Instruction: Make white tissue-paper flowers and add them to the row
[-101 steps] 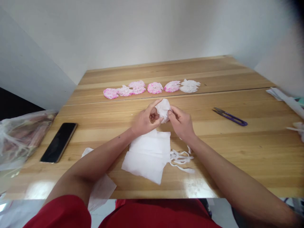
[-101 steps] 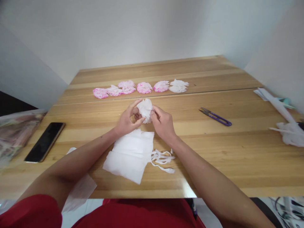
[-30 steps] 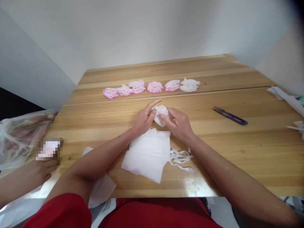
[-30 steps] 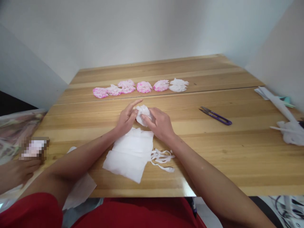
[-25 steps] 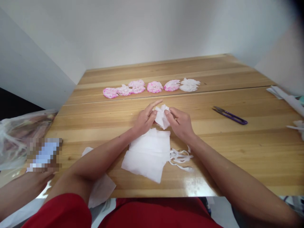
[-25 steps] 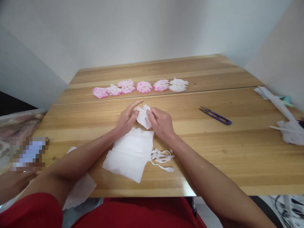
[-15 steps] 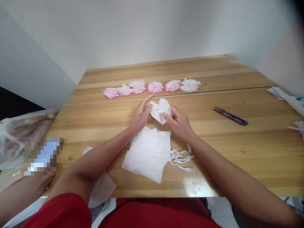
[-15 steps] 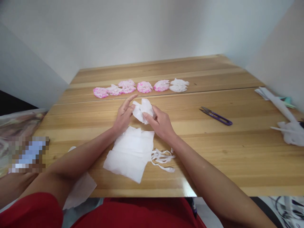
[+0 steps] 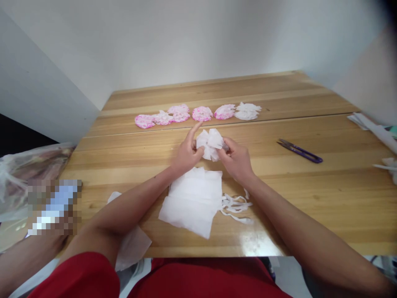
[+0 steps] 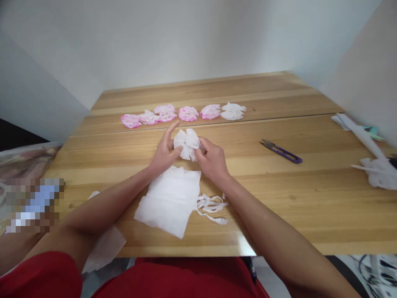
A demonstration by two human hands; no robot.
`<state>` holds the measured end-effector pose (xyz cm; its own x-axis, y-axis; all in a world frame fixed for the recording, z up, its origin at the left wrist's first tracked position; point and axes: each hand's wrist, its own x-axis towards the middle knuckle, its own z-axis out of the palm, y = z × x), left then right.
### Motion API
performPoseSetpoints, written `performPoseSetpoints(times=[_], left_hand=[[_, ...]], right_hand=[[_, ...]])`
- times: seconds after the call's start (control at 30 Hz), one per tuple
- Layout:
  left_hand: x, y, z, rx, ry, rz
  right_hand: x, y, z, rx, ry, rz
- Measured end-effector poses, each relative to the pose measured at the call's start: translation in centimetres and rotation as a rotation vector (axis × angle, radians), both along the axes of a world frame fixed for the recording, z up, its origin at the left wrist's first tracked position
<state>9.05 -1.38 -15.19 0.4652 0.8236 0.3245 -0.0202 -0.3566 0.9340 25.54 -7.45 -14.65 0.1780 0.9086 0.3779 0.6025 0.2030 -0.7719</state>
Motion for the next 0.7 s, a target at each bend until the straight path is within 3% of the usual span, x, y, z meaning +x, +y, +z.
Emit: performPoseSetpoints(times=[0.13, 0.3, 0.47, 0.7], left_hand=[[0.2, 0.5, 0.0, -0.096, -0.112, -0.036], [0.2, 0.5, 0.2, -0.115, -0.145, -0.059], [0.2, 0.8, -0.2, -0.127, -0.155, -0.039], [0.2, 1.2, -0.5, -0.111, -0.183, 0.01]], right_hand=[[0.1, -0.2, 0.4, -0.017, 0.102, 0.062], [-0.1, -0.2, 0.7, -0.04, 0.07, 0.07], [-0.1, 0.2, 0.0, -0.071, 0.048, 0.02], [0.3, 0.6, -0.8, -0.048, 0.222, 0.039]])
